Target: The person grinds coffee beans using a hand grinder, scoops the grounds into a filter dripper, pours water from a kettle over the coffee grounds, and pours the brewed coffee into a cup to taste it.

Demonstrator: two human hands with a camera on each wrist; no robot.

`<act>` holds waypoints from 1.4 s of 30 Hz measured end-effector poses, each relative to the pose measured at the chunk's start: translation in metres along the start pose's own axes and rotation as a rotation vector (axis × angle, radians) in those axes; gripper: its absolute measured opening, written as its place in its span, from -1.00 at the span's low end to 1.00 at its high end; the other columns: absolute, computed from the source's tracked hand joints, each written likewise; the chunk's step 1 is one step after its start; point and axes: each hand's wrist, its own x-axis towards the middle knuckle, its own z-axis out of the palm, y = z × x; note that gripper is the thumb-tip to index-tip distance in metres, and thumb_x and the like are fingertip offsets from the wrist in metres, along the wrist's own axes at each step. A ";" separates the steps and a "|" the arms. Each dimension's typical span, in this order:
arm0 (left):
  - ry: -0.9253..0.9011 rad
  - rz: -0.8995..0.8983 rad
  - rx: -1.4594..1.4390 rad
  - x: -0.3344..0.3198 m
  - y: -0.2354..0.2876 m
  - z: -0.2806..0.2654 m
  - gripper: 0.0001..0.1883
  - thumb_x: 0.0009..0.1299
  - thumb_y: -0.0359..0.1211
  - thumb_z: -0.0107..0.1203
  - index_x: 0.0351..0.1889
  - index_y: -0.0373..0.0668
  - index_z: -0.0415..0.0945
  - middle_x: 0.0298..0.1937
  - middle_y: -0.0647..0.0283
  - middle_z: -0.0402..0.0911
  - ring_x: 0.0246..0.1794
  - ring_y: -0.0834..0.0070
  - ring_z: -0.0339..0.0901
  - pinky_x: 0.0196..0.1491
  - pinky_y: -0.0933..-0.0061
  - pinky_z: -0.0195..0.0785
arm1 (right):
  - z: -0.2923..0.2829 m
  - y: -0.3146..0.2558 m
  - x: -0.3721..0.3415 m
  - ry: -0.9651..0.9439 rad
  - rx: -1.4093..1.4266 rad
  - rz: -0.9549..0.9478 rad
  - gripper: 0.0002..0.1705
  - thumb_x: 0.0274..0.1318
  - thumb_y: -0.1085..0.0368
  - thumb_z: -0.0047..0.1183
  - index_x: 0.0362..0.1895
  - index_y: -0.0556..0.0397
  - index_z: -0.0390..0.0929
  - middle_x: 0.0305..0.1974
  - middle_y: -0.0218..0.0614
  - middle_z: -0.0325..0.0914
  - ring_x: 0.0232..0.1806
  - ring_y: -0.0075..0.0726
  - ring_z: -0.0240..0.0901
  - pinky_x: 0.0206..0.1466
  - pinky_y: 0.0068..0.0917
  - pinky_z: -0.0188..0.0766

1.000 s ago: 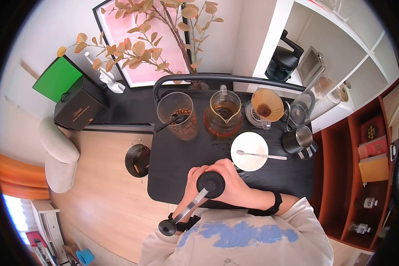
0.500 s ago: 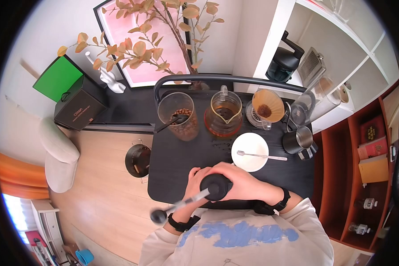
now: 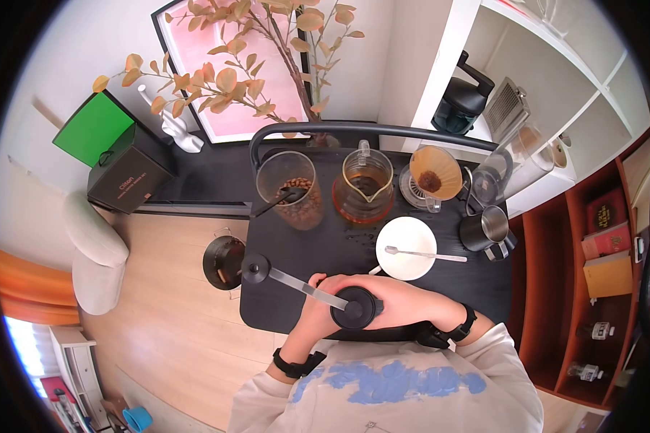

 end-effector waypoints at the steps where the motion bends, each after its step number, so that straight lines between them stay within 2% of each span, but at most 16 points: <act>1: -0.017 0.009 0.037 0.000 0.000 0.000 -0.54 -0.06 -0.25 0.28 -0.16 -0.12 0.45 -0.14 0.23 0.52 -0.10 0.34 0.45 0.10 0.19 0.05 | 0.000 -0.002 0.000 0.030 -0.075 0.048 -0.31 -0.26 0.35 0.27 0.05 0.07 0.28 -0.02 -0.20 0.31 0.02 -0.16 0.31 -0.07 -0.38 0.34; 2: -0.017 0.009 0.037 -0.001 0.001 0.001 -0.54 -0.06 -0.25 0.28 -0.16 -0.12 0.45 -0.14 0.23 0.52 -0.10 0.34 0.45 0.10 0.19 0.05 | 0.002 -0.002 -0.001 0.030 -0.075 0.048 -0.31 -0.26 0.35 0.27 0.05 0.07 0.28 -0.02 -0.20 0.31 0.02 -0.16 0.31 -0.07 -0.38 0.34; 5: 0.046 -0.142 -0.178 -0.003 0.000 0.002 -0.53 -0.05 -0.25 0.26 -0.15 -0.13 0.42 -0.16 0.24 0.52 -0.11 0.32 0.44 0.10 0.18 0.04 | 0.019 0.005 -0.001 0.205 -0.253 0.011 -0.25 -0.33 0.30 0.35 0.04 0.07 0.27 -0.05 -0.20 0.31 0.04 -0.15 0.27 0.07 -0.37 0.23; 7: 0.022 0.024 0.050 -0.003 -0.006 0.002 -0.53 -0.04 -0.26 0.25 -0.14 -0.14 0.41 -0.18 0.25 0.51 -0.12 0.31 0.44 0.10 0.19 0.05 | 0.027 0.014 -0.001 0.377 -0.260 -0.052 -0.24 -0.37 0.28 0.38 0.02 0.06 0.28 -0.12 -0.21 0.31 -0.03 -0.12 0.28 0.01 -0.33 0.23; 8: 0.021 0.024 0.052 -0.003 -0.005 0.003 -0.53 -0.04 -0.26 0.25 -0.14 -0.14 0.41 -0.18 0.25 0.51 -0.12 0.31 0.44 0.10 0.19 0.05 | 0.027 0.015 0.001 0.378 -0.259 -0.054 -0.24 -0.37 0.28 0.38 0.02 0.06 0.28 -0.12 -0.21 0.31 -0.03 -0.12 0.28 0.01 -0.33 0.23; 10: 0.111 -0.095 -0.249 -0.004 0.001 0.003 -0.53 -0.04 -0.27 0.25 -0.14 -0.15 0.40 -0.20 0.24 0.51 -0.13 0.31 0.44 0.11 0.19 0.04 | 0.027 0.017 0.003 0.385 -0.221 -0.176 -0.23 -0.37 0.28 0.38 0.02 0.06 0.28 -0.07 -0.21 0.31 0.03 -0.10 0.26 0.07 -0.32 0.22; 14: 0.068 -0.105 -0.168 -0.001 0.002 0.000 -0.52 -0.05 -0.26 0.26 -0.15 -0.16 0.40 -0.19 0.24 0.51 -0.13 0.31 0.44 0.13 0.19 0.02 | 0.012 0.007 0.000 0.249 -0.109 -0.172 -0.22 -0.37 0.34 0.34 0.04 0.10 0.25 -0.04 -0.17 0.32 0.04 -0.10 0.30 0.09 -0.33 0.26; 16: -0.087 -0.040 0.009 0.000 -0.001 -0.002 -0.52 -0.04 -0.25 0.25 -0.14 -0.15 0.41 -0.18 0.24 0.51 -0.11 0.31 0.44 0.14 0.18 0.00 | 0.008 0.003 -0.004 0.085 -0.036 0.079 -0.22 -0.36 0.36 0.33 0.06 0.09 0.25 -0.02 -0.15 0.34 0.05 -0.10 0.32 0.14 -0.34 0.25; 17: -0.087 -0.041 0.008 -0.001 -0.001 -0.002 -0.52 -0.04 -0.25 0.25 -0.14 -0.15 0.41 -0.18 0.24 0.51 -0.11 0.31 0.44 0.14 0.18 0.00 | 0.009 0.005 -0.004 0.084 -0.036 0.081 -0.22 -0.36 0.36 0.33 0.06 0.09 0.25 -0.02 -0.15 0.34 0.05 -0.10 0.32 0.14 -0.34 0.25; 20: -0.042 -0.010 -0.015 -0.003 0.000 -0.001 -0.52 -0.05 -0.25 0.26 -0.13 -0.13 0.41 -0.17 0.24 0.51 -0.09 0.32 0.43 0.16 0.19 -0.02 | 0.024 0.014 0.000 0.167 0.025 0.042 -0.23 -0.37 0.37 0.33 0.06 0.08 0.26 -0.06 -0.15 0.37 0.01 -0.11 0.35 0.13 -0.34 0.26; 22: 0.102 -0.098 -0.222 -0.002 0.008 -0.001 -0.50 -0.07 -0.27 0.27 -0.12 -0.12 0.41 -0.17 0.25 0.50 -0.08 0.34 0.42 0.17 0.18 -0.02 | 0.033 0.018 0.002 0.321 -0.015 0.011 -0.26 -0.39 0.36 0.34 0.00 0.09 0.29 -0.09 -0.18 0.39 -0.01 -0.11 0.36 0.09 -0.34 0.28; 25: 0.143 -0.104 -0.250 -0.007 0.001 0.005 -0.50 -0.08 -0.26 0.28 -0.13 -0.11 0.42 -0.17 0.27 0.50 -0.08 0.35 0.42 0.17 0.17 -0.03 | 0.039 0.018 0.007 0.362 0.001 0.027 -0.28 -0.41 0.35 0.36 -0.04 0.10 0.30 -0.13 -0.20 0.40 -0.06 -0.11 0.37 0.04 -0.34 0.30; 29: 0.166 -0.087 -0.232 -0.009 -0.002 0.007 -0.51 -0.08 -0.24 0.28 -0.15 -0.10 0.44 -0.18 0.29 0.51 -0.07 0.37 0.43 0.17 0.14 -0.03 | 0.044 0.017 0.009 0.412 -0.005 0.054 -0.30 -0.42 0.35 0.36 -0.06 0.10 0.31 -0.17 -0.20 0.41 -0.10 -0.11 0.38 0.00 -0.34 0.30; 31: 0.129 -0.064 -0.106 -0.011 -0.008 0.010 -0.50 -0.10 -0.21 0.30 -0.16 -0.09 0.45 -0.18 0.31 0.51 -0.07 0.38 0.43 0.17 0.12 -0.04 | 0.046 0.018 0.009 0.470 -0.017 0.036 -0.30 -0.42 0.35 0.36 -0.06 0.12 0.31 -0.18 -0.18 0.40 -0.11 -0.09 0.37 -0.01 -0.33 0.31; 34: 0.142 -0.105 -0.182 -0.013 -0.009 0.012 -0.48 -0.12 -0.18 0.31 -0.16 -0.09 0.45 -0.18 0.31 0.51 -0.06 0.39 0.43 0.18 0.11 -0.05 | 0.052 0.024 0.010 0.546 0.001 0.026 -0.32 -0.41 0.35 0.35 -0.08 0.13 0.31 -0.19 -0.18 0.39 -0.12 -0.08 0.37 -0.02 -0.32 0.31; 42: 0.202 -0.126 -0.133 -0.014 -0.009 0.015 -0.51 -0.07 -0.21 0.28 -0.15 -0.11 0.44 -0.15 0.28 0.49 -0.01 0.33 0.39 0.17 0.10 -0.04 | 0.043 0.016 0.012 0.490 0.003 0.035 -0.34 -0.38 0.33 0.33 -0.07 0.13 0.31 -0.16 -0.16 0.39 -0.09 -0.08 0.37 -0.01 -0.33 0.31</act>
